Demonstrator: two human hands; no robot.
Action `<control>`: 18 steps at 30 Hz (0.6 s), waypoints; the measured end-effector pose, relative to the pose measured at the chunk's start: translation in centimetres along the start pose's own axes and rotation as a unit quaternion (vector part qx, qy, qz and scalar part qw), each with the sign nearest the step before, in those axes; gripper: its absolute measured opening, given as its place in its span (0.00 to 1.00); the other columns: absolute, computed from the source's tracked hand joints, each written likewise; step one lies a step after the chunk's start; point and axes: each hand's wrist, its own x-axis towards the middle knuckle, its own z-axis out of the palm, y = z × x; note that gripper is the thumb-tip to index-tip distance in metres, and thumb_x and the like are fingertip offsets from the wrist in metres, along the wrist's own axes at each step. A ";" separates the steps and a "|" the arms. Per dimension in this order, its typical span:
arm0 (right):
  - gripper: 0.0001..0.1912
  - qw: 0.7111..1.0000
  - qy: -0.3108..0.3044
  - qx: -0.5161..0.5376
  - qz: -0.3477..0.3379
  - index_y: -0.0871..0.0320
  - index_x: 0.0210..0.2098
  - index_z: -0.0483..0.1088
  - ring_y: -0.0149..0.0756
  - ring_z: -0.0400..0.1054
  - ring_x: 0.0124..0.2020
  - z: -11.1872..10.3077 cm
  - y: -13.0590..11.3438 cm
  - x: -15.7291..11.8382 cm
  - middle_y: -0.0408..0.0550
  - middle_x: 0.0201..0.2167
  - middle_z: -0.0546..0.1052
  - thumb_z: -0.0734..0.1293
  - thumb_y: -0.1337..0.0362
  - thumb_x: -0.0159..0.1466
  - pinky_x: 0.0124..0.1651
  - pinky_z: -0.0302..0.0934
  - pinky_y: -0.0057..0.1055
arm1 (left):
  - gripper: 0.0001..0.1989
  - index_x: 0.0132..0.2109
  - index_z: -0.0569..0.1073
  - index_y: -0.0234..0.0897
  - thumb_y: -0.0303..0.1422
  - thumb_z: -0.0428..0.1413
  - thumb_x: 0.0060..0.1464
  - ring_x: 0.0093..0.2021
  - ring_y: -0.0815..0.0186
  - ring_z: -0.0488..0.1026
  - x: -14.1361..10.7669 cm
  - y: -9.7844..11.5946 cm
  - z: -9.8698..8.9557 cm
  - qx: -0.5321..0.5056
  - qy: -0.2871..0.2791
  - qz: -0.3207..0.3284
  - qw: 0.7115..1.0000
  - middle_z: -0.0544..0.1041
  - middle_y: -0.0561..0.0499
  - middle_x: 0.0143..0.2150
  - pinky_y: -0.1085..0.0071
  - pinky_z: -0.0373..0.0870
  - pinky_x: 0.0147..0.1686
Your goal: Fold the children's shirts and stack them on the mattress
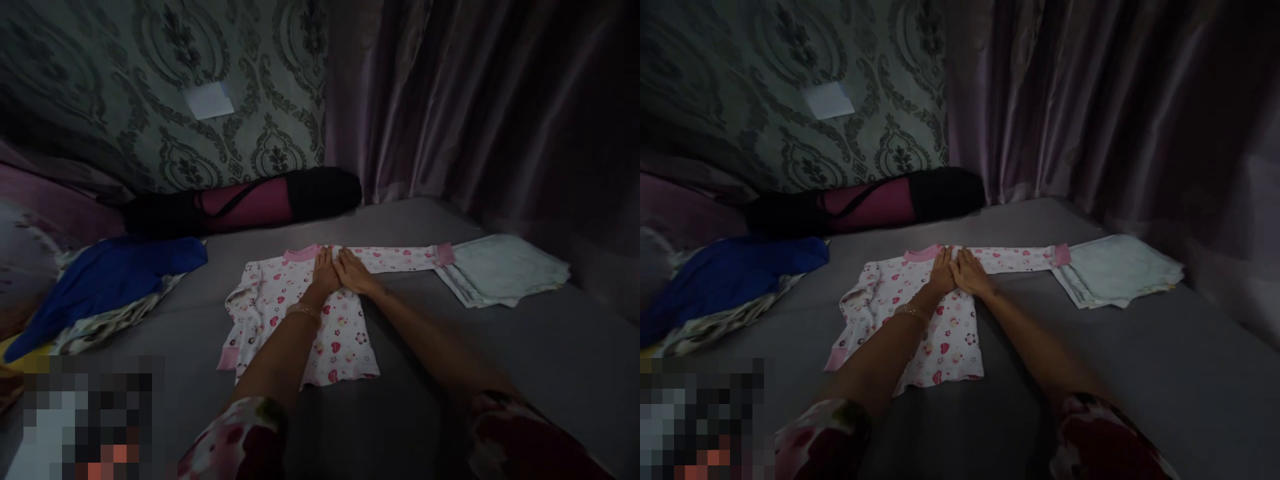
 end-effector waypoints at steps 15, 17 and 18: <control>0.33 0.937 -0.004 -0.099 0.336 0.48 0.70 0.42 0.59 0.24 0.70 -5.5 8.3 -3.3 0.53 0.72 0.37 0.44 0.46 0.68 0.62 0.25 0.68 | 0.39 0.67 0.57 0.50 0.62 0.42 0.54 0.71 0.44 0.38 -0.3 0.6 -0.8 -0.053 -0.007 -0.028 0.998 0.47 0.45 0.72 0.50 0.41 0.66; 0.34 0.932 0.007 -0.110 0.344 0.49 0.70 0.42 0.59 0.25 0.70 -5.5 8.6 -3.5 0.55 0.72 0.38 0.43 0.46 0.68 0.62 0.25 0.67 | 0.39 0.68 0.56 0.50 0.62 0.42 0.55 0.71 0.45 0.35 -0.2 0.6 -1.3 -0.068 -0.033 -0.034 0.997 0.43 0.45 0.73 0.50 0.37 0.67; 0.34 0.933 0.008 -0.113 0.341 0.49 0.70 0.42 0.59 0.26 0.70 -5.5 8.7 -3.6 0.55 0.72 0.38 0.43 0.46 0.68 0.62 0.25 0.68 | 0.39 0.68 0.55 0.49 0.61 0.44 0.55 0.71 0.45 0.33 -0.1 0.5 -1.6 -0.081 -0.051 -0.035 0.995 0.42 0.45 0.73 0.50 0.36 0.67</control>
